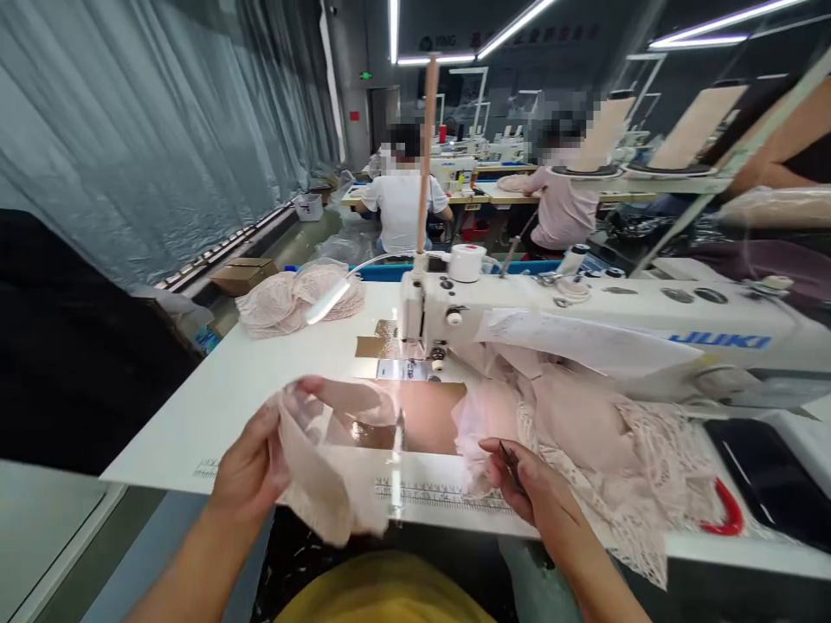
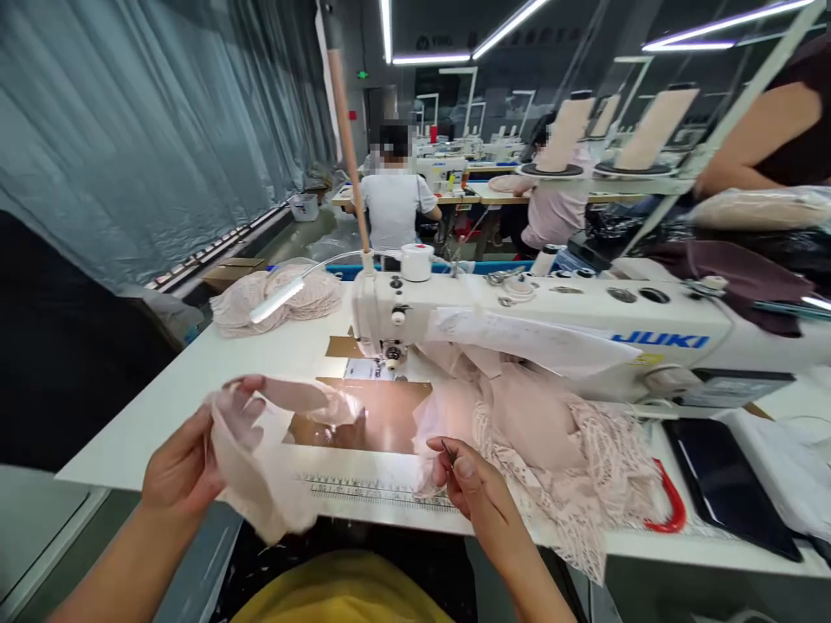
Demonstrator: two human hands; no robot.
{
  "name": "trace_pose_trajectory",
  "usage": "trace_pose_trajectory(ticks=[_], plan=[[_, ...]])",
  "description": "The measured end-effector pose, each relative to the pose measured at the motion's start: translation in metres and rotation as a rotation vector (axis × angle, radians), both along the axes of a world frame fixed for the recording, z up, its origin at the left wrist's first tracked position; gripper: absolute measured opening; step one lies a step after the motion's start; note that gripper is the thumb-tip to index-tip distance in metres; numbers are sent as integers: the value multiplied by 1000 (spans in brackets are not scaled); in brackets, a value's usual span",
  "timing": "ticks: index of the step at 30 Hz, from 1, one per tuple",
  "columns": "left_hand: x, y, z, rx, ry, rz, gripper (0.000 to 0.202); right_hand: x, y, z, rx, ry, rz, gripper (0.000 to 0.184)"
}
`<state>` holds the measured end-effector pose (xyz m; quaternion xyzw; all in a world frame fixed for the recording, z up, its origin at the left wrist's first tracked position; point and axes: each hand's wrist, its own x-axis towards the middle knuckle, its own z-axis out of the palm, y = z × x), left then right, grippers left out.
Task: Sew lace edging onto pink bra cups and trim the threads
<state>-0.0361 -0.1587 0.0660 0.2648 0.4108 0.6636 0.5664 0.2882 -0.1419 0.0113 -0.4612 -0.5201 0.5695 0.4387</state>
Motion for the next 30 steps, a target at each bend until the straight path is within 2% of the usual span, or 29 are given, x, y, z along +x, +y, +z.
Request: trace_pose_trajectory(ticks=[2,4,7,9,14,16,21,23,25,27,30], plan=[[-14,1,-8,-38,-40,153,25,-14,3,3,-20,-37,51,51],[-22,0,-20,-114,-45,122,32,-28,7,8,-24,-97,161,53],[-21,-6,-35,-167,96,-119,57,-53,15,17,19,-205,361,53],[-17,-10,-39,-151,216,-279,65,-71,20,23,64,-248,441,50],[-15,-13,-38,-82,265,-701,49,-112,29,28,54,-260,581,44],[-19,-12,-40,-62,286,-786,42,-123,30,25,-8,-208,635,42],[-26,-10,-45,-8,466,-827,38,-140,24,16,-108,-85,638,40],[-26,-9,-45,47,563,-814,47,-143,23,14,-111,-73,622,40],[-28,-8,-44,126,656,-784,64,-143,22,13,-103,-77,602,45],[-35,-7,-40,163,693,-817,72,-137,23,11,-41,-146,574,47],[-61,0,-28,65,714,-997,51,-116,26,8,223,-452,485,39]])
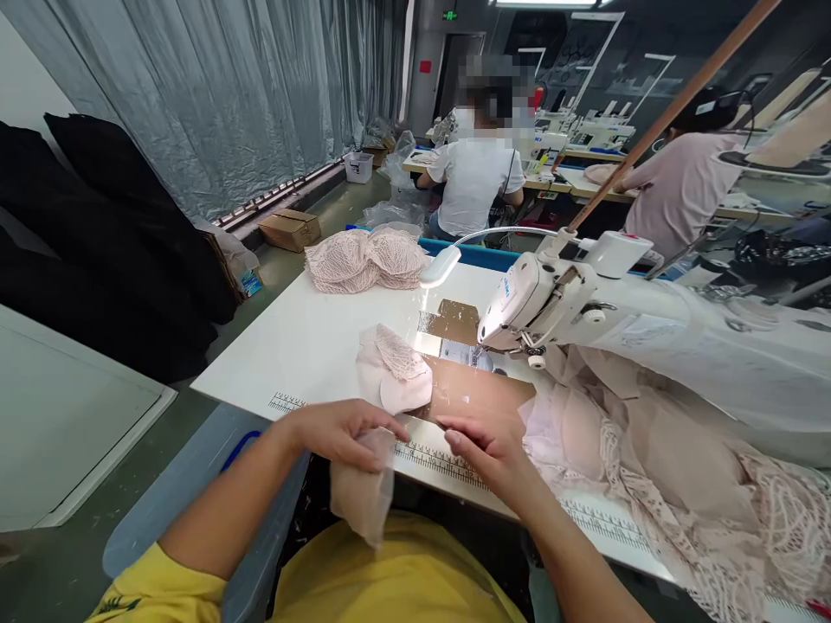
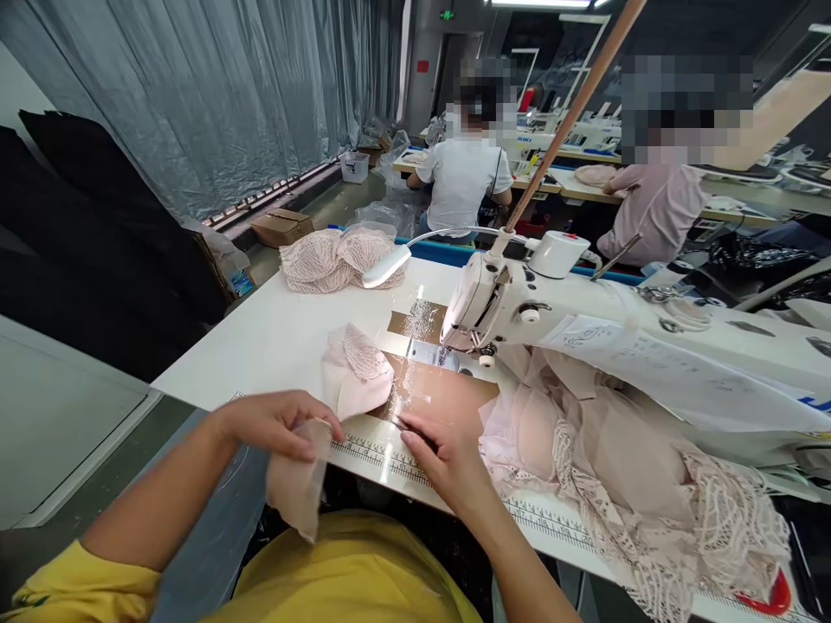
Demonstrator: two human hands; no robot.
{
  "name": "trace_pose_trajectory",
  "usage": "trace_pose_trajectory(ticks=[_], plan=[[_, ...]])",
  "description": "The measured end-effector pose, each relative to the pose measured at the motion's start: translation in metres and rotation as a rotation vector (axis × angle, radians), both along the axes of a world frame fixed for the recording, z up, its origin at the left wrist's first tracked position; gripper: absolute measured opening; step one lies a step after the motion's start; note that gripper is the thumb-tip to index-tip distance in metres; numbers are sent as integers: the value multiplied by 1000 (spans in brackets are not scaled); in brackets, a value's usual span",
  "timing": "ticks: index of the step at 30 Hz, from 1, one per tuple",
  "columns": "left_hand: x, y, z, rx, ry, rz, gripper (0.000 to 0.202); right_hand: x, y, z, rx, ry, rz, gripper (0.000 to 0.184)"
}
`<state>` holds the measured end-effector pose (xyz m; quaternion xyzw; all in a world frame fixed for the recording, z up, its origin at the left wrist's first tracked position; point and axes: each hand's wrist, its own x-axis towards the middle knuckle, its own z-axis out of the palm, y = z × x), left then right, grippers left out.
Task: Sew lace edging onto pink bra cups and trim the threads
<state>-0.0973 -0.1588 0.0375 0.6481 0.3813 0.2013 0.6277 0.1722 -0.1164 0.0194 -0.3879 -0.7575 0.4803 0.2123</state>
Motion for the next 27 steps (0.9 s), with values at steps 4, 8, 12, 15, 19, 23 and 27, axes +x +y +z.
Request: trace_pose_trajectory(ticks=[4,8,12,15,19,23,27], plan=[[-49,23,19,187,280,258,34,39,8,-15,518,-368,-151,37],[-65,35,26,689,694,683,58,68,18,-36,835,-589,-334,36],[-26,17,11,796,661,262,69,69,16,-37,905,-558,-377,36],[24,3,-9,836,518,117,27,55,4,-23,834,-359,-243,38],[81,-12,-22,834,311,-3,20,41,-13,-6,558,-19,-18,47],[99,-29,-17,702,127,-383,16,43,-26,-1,49,351,84,52],[92,-29,-4,503,81,-114,23,43,-36,0,-303,396,164,69]])
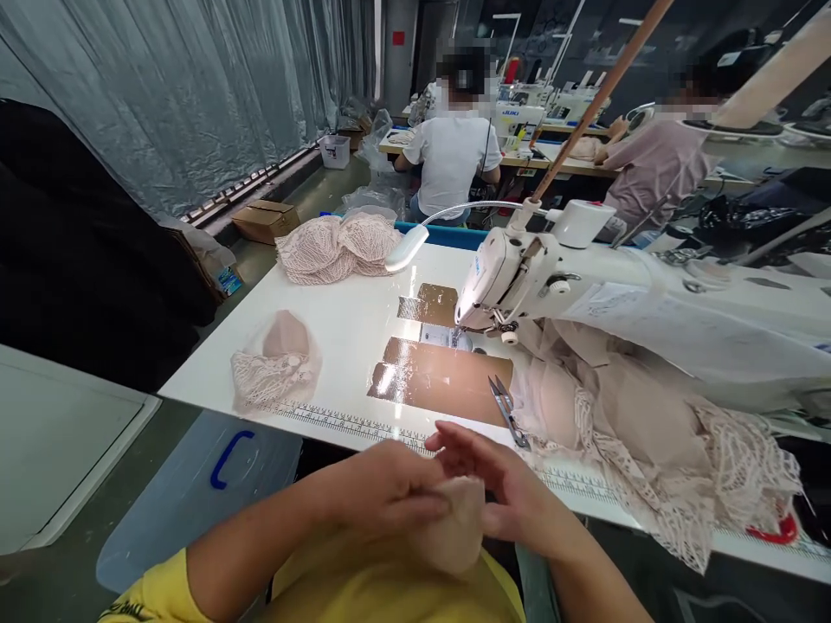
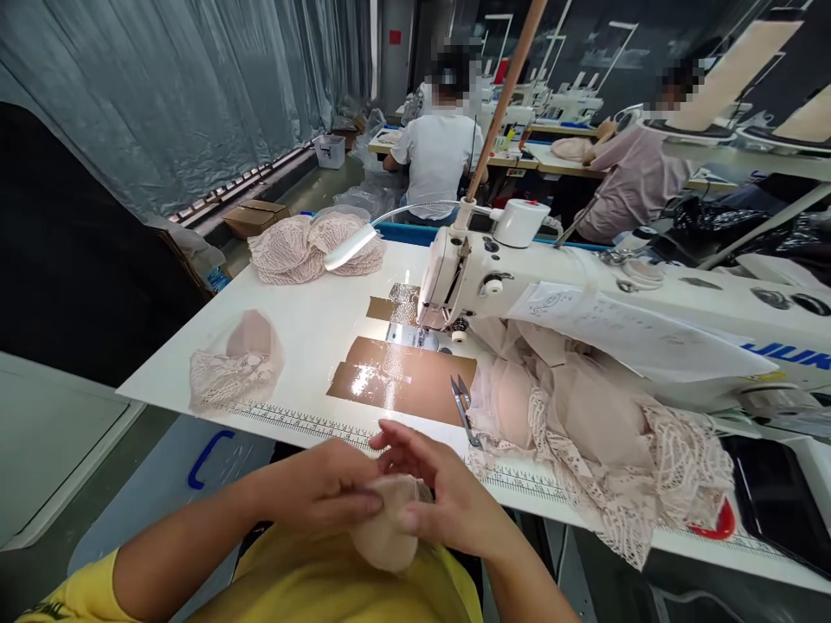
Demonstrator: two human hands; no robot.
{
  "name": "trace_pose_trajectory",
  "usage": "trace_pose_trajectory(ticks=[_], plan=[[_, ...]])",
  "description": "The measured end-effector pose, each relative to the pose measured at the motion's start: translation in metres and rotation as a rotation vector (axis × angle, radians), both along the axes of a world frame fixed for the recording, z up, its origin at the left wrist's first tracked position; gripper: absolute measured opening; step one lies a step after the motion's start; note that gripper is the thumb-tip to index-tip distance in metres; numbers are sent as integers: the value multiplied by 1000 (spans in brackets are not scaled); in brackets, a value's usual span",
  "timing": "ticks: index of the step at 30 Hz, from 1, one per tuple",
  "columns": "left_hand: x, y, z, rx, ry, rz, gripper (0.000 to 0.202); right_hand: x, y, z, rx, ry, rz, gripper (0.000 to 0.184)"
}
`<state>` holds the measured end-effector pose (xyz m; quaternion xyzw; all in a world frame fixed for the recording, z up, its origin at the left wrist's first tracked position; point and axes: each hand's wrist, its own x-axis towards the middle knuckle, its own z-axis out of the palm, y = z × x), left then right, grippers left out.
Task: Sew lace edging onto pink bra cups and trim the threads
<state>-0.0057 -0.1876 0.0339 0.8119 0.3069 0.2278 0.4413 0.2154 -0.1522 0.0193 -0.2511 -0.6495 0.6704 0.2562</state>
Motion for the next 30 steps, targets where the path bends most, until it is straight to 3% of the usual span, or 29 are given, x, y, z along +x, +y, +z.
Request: trace_pose_trajectory(ticks=[2,4,6,9,11,13,15,17,19,20,22,23,25,27,28,30], plan=[[-2,5,3,-85,-91,228,23,-5,-1,3,-20,-110,-25,49],[2,8,2,-224,-235,351,22,-11,0,7,19,-169,-96,25],[9,8,-2,-441,-410,328,26,-15,2,14,145,-190,-193,23],[19,3,-12,-674,-528,162,33,-16,2,27,541,-229,-353,10],[19,1,-17,-620,-470,232,27,-11,-1,35,842,-216,-442,7],[11,0,-22,-443,-362,466,22,-2,-3,41,1058,-156,-572,21],[0,0,-24,-284,-266,674,20,5,-5,44,1161,-96,-718,30],[-10,-2,-20,-310,-241,695,27,6,-5,43,1166,-75,-826,35],[-16,-8,-11,-479,-301,483,41,2,-5,38,1026,-143,-784,31],[-17,-12,-4,-554,-345,325,46,-3,-5,35,881,-197,-678,26],[-17,-19,9,-573,-412,78,54,-13,-6,26,474,-272,-332,14],[-16,-21,14,-507,-414,52,56,-17,-7,22,260,-268,-148,10],[-15,-20,17,-311,-335,179,64,-26,-12,14,-85,-188,87,13],[-14,-16,11,-182,-218,305,73,-31,-16,8,-278,-96,149,21],[-14,-13,5,-196,-195,317,77,-32,-18,6,-326,-61,144,24],[-15,-8,-6,-378,-239,251,80,-33,-19,3,-382,-13,114,28]])
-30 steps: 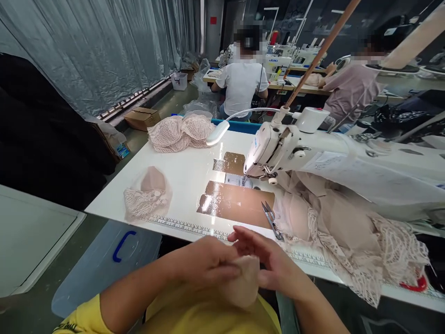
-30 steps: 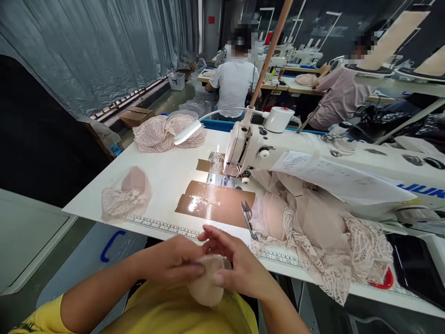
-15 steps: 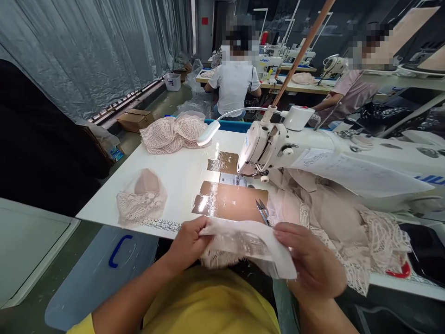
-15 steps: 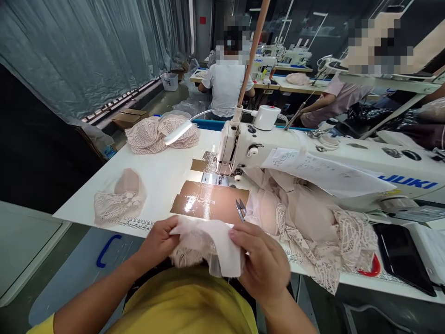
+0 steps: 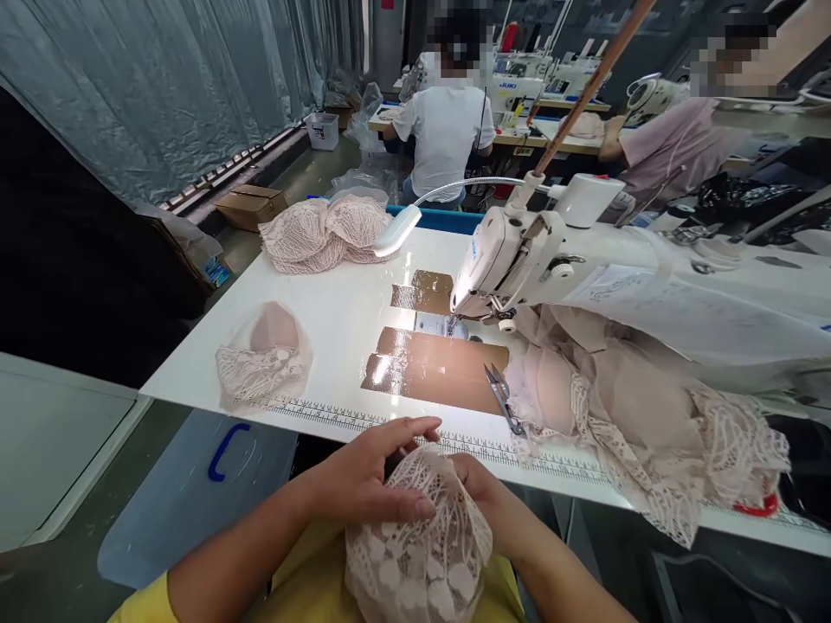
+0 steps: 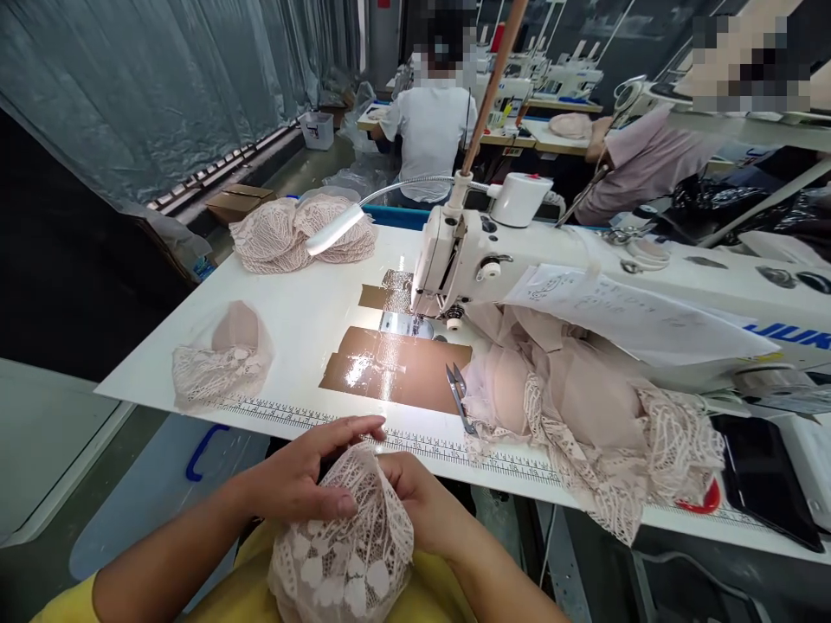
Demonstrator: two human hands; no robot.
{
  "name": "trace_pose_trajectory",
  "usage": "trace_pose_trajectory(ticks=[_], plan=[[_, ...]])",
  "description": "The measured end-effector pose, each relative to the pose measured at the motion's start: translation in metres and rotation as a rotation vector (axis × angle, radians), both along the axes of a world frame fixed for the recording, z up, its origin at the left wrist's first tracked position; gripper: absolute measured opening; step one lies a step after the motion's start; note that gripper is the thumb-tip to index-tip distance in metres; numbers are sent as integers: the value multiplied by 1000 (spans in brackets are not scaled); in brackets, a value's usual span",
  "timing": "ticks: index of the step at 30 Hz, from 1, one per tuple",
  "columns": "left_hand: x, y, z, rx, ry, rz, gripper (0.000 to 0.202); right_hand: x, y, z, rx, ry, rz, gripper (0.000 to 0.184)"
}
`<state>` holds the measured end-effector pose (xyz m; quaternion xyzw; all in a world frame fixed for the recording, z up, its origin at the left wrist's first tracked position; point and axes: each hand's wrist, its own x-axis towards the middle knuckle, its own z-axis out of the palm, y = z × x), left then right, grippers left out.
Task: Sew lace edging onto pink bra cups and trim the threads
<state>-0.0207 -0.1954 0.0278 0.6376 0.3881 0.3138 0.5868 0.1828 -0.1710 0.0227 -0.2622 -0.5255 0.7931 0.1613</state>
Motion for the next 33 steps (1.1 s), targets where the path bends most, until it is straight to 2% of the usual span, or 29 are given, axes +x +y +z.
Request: trace_pose_trajectory(ticks=[2,4,6,8,10,12,15,16,19,21,23,25,27,29,31,33], plan=[[-2,4,-7,-209,-118,-94,66,3,1,-2,-56,17,-51,27],[-6,6,-9,-327,-166,-137,44,8,4,-5,-108,24,-146,25],[-9,8,-7,-356,-176,-144,32,12,4,-8,-112,16,-267,25],[-10,9,-5,-353,-190,-144,31,12,4,-11,-63,-10,-366,39],[-7,11,-3,-325,-201,-126,32,10,3,-14,38,-46,-428,60],[-3,12,-2,-268,-191,-70,35,9,4,-16,182,-95,-472,64],[2,13,-3,-251,-179,1,37,14,9,-16,392,-162,-444,34],[3,12,-3,-262,-176,13,38,15,10,-15,420,-152,-410,32],[3,12,-6,-266,-146,47,40,17,14,-10,391,-94,-306,43],[3,13,-8,-223,-103,66,41,14,16,-6,384,-153,-287,41],[1,14,-10,-157,-36,97,38,10,18,-3,400,-233,-291,30],[-2,15,-8,-64,56,160,28,8,22,-1,372,-231,-272,34],[-5,18,-3,59,146,198,38,6,26,1,304,-194,-219,37],[-8,23,7,183,213,111,49,6,30,2,245,-177,-178,41],[-11,32,18,244,250,-70,33,5,32,2,184,-162,-155,44],[-16,41,25,190,232,-248,17,6,33,1,109,-129,-150,44]])
